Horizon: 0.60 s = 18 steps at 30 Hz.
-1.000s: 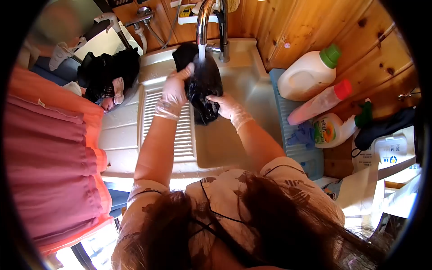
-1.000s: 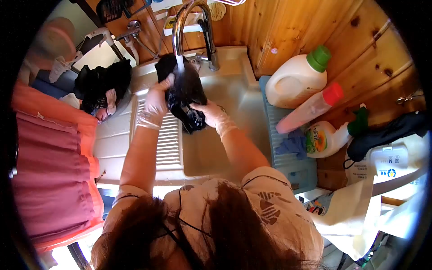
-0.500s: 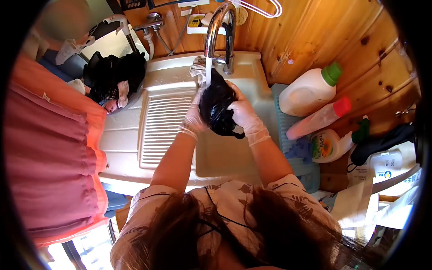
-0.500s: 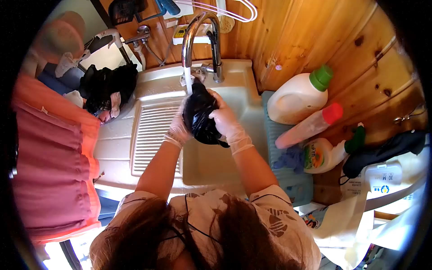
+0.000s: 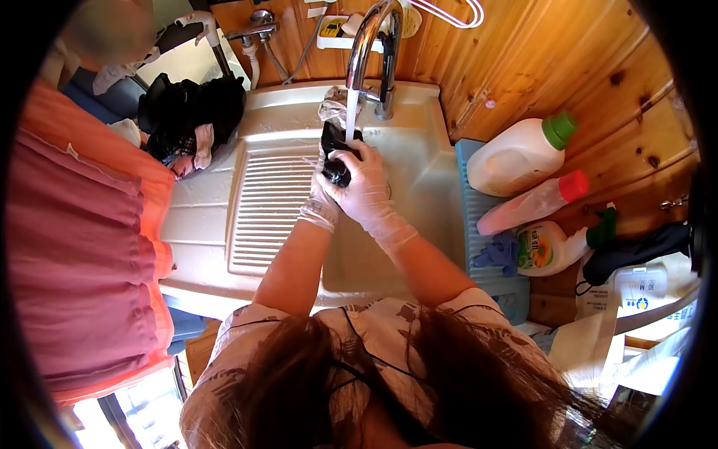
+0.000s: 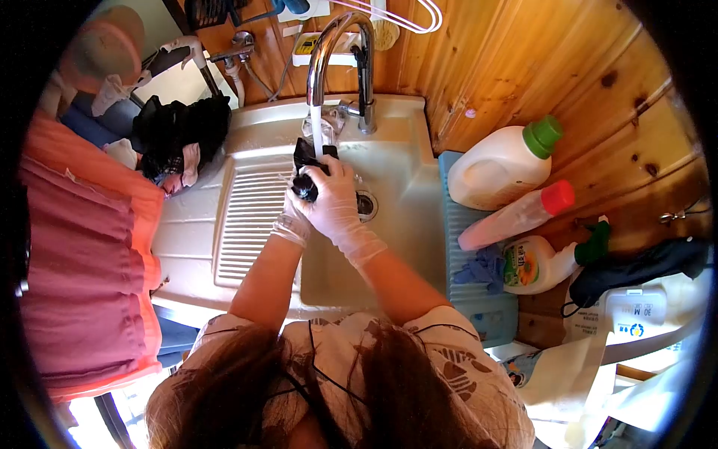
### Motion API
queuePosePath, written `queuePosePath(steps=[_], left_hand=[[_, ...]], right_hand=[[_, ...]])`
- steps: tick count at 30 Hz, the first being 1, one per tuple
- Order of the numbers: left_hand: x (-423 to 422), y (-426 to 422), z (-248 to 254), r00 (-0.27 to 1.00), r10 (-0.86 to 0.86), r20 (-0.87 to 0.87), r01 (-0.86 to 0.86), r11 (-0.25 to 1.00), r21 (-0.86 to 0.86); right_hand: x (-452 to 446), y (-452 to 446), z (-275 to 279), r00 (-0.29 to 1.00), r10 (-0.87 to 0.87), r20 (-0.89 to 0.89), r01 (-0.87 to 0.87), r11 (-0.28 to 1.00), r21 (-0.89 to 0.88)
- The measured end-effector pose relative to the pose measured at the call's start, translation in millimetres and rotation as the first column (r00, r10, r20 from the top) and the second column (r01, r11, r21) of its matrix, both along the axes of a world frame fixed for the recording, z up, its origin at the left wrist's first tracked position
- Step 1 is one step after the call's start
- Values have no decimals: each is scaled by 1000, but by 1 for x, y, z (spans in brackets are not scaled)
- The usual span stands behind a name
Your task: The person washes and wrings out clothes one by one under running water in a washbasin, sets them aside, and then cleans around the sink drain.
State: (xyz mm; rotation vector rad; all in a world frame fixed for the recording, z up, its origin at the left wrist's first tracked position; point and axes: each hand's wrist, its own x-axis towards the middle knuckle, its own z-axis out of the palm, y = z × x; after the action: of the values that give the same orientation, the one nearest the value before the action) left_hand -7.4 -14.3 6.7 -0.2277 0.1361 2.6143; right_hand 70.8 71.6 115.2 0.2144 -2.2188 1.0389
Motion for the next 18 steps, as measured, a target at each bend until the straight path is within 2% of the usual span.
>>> queuePosePath(steps=[1,3,4,5,6,8,9,10,11,12,13,14,16,17,18], left_hand=[[-17,-1,-32,1000,-17,-10,16,1000,-21],[-7,-2,-25,892,0,-451,-145,947,-287],[-16,-10,-45,860,-134,-492,-267,704,-658],[-3,-6,-9,942,-107,-319,-153,707,-690],[11,-1,29,990,-60,-131,-48,720,-692],[7,0,43,996,65,55,-5,692,-722],[28,10,90,990,142,20,-64,562,-825],[0,0,16,972,46,-229,-233,265,-935],[2,-2,16,976,-4,-217,-213,167,-963],[11,-2,33,978,-51,-201,-198,70,-978],[25,-3,50,992,-48,-121,-107,234,-966],[29,-9,50,992,-65,-110,-81,352,-932],[42,-23,56,995,-94,-30,21,499,-866],[38,-31,56,982,-167,94,179,626,-759],[38,-37,57,945,-258,201,327,724,-608]], right_hand=[[-12,-5,-14,998,-10,69,13,999,-45],[-21,-4,-15,984,20,178,-7,997,-79],[-25,-3,-16,972,39,233,-17,995,-96],[-31,-4,-15,988,17,154,3,991,-130],[-38,-4,-19,981,-34,191,60,989,-132],[-56,1,-17,855,132,502,58,937,-345],[-80,6,-42,815,236,530,95,847,-523],[-97,17,-59,776,222,591,77,896,-438],[-107,25,-77,701,330,633,118,821,-559],[-104,27,-62,621,439,649,171,732,-659],[-93,34,-47,624,460,632,144,727,-671],[-94,38,-50,614,497,613,182,667,-723],[-78,44,-15,644,581,498,93,587,-804],[-79,48,-10,632,612,475,82,557,-826],[-72,46,2,686,603,407,79,494,-866]])
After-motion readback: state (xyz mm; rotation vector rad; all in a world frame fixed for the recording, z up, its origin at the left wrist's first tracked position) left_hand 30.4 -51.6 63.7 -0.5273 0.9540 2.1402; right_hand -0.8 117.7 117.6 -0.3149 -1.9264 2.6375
